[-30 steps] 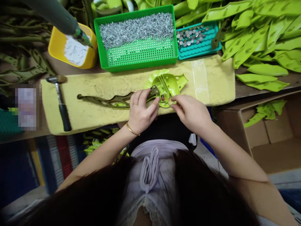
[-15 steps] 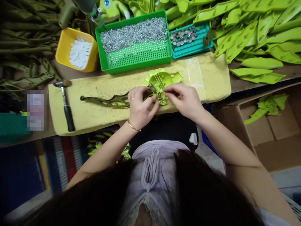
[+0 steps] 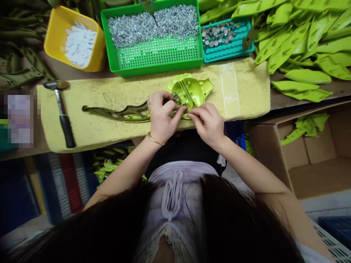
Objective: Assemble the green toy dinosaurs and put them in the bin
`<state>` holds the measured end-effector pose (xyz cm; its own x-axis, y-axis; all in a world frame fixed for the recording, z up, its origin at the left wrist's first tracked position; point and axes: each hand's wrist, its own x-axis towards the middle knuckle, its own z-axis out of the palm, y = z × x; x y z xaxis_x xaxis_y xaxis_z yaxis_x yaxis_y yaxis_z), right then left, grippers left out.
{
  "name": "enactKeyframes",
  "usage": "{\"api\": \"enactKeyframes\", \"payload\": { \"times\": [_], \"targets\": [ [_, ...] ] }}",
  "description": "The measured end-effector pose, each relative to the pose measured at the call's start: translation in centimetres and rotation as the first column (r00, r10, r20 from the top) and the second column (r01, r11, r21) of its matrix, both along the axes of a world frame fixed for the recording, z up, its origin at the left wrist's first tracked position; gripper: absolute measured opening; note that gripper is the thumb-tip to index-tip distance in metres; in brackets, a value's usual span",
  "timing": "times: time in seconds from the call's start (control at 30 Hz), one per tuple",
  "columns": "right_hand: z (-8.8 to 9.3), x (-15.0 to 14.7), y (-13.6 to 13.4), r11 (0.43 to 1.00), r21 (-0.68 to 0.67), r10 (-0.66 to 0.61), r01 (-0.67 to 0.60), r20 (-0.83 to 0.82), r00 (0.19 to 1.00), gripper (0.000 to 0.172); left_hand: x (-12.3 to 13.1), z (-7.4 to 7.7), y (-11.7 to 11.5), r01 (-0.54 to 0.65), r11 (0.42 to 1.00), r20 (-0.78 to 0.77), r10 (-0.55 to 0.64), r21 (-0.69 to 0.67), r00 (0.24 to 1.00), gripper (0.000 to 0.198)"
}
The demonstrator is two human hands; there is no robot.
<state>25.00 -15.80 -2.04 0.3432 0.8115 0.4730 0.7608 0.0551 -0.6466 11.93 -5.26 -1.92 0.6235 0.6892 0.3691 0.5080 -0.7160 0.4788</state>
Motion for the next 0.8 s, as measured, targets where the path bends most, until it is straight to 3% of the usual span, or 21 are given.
{"api": "enactKeyframes", "payload": {
  "times": [0.33, 0.6, 0.8],
  "targets": [
    [-1.3, 0.4, 0.0, 0.998, -0.016, -0.061, 0.064, 0.156, 0.986, 0.008, -0.2, 0.2, 0.2, 0.025, 0.998, 0.009, -0.024, -0.057, 1.0, 0.025],
    [-1.0, 0.9, 0.2, 0.998, 0.043, 0.041, -0.046, 0.118, 0.992, 0.005, -0.2, 0.9, 0.4, 0.054, 0.995, 0.014, -0.053, -0.088, 0.999, 0.021],
    [-0.8, 1.6, 0.0, 0.99, -0.024, 0.141, -0.139, 0.154, 0.978, 0.01, -0.4, 0.9, 0.6, 0.051, 0.992, 0.046, -0.046, -0.119, 0.998, 0.023]
  ]
}}
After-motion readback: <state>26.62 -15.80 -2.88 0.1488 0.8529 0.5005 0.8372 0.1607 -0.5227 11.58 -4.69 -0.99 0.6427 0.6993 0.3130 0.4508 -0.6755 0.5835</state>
